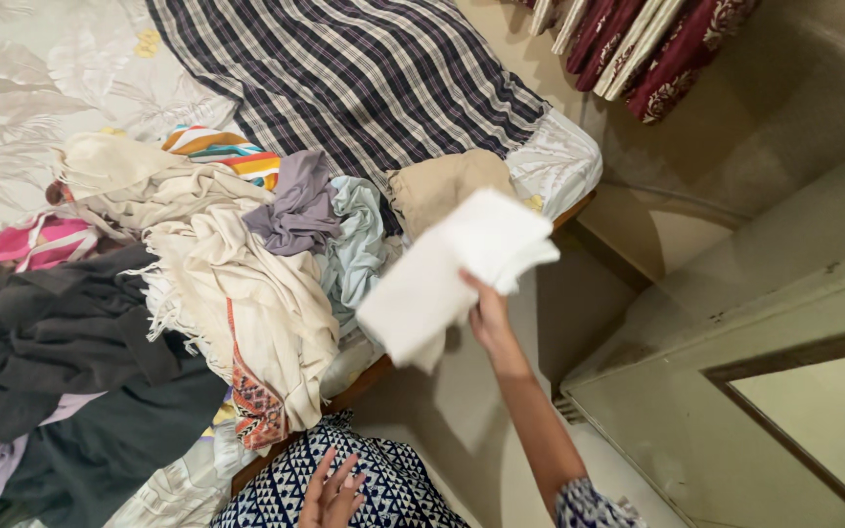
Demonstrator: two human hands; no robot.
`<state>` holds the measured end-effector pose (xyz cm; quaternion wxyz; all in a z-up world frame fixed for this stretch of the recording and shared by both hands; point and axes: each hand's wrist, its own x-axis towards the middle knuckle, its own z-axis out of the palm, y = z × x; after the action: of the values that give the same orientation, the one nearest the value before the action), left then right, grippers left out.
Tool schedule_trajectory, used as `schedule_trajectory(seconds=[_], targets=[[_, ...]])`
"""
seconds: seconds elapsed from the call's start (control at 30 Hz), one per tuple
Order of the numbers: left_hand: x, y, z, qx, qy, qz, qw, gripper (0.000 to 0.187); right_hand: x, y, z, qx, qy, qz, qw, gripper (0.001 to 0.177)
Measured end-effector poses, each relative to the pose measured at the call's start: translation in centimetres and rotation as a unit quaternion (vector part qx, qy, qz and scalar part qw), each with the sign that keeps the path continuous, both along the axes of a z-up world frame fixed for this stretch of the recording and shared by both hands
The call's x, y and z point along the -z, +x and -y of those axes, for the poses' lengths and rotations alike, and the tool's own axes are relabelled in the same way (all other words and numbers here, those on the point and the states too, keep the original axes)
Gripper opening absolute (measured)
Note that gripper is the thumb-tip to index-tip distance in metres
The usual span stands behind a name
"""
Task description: The person folds a white cloth and a purple t-shirt while sitting on a chair. They place the folded white cloth on a pile of other clothes on the bed.
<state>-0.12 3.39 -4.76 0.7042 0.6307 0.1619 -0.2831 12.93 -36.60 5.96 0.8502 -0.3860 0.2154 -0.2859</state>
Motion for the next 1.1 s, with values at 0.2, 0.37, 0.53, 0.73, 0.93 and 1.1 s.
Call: schedule_trajectory(seconds=[0.2, 0.37, 0.53, 0.73, 0.93, 1.1], targets=[[2.6, 1.5, -1.6, 0.006, 0.004, -0.002, 1.000, 0.067, 1.1, 13.9, 9.5, 0.018, -0.017, -0.046, 0.999, 0.059], [2.8, 1.5, -1.9, -0.047, 0.007, 0.013, 0.999, 0.061, 3.6, 15.6, 9.5, 0.050, -0.053, -0.138, 0.988, 0.063], [2.5, 1.8, -2.6, -0.056, 0.000, 0.002, 0.998, 0.059, 3.8, 15.4, 8.5, 0.081, -0.111, -0.171, 0.976, 0.057], [1.8, 1.4, -3.8, -0.056, -0.013, 0.041, 0.998, 0.053, 2.9, 14.2, 7.2, 0.052, -0.100, -0.159, 0.981, 0.052], [0.6, 0.3, -4.0, -0.081, -0.018, 0.065, 0.994, 0.051, 3.0, 12.6, 6.4, 0.028, -0.115, -0.207, 0.971, 0.064], [-0.5, -0.2, -5.1, -0.096, -0.043, 0.082, 0.991, 0.052, 3.5, 10.8, 3.8, 0.063, -0.312, -0.095, 0.943, 0.080]])
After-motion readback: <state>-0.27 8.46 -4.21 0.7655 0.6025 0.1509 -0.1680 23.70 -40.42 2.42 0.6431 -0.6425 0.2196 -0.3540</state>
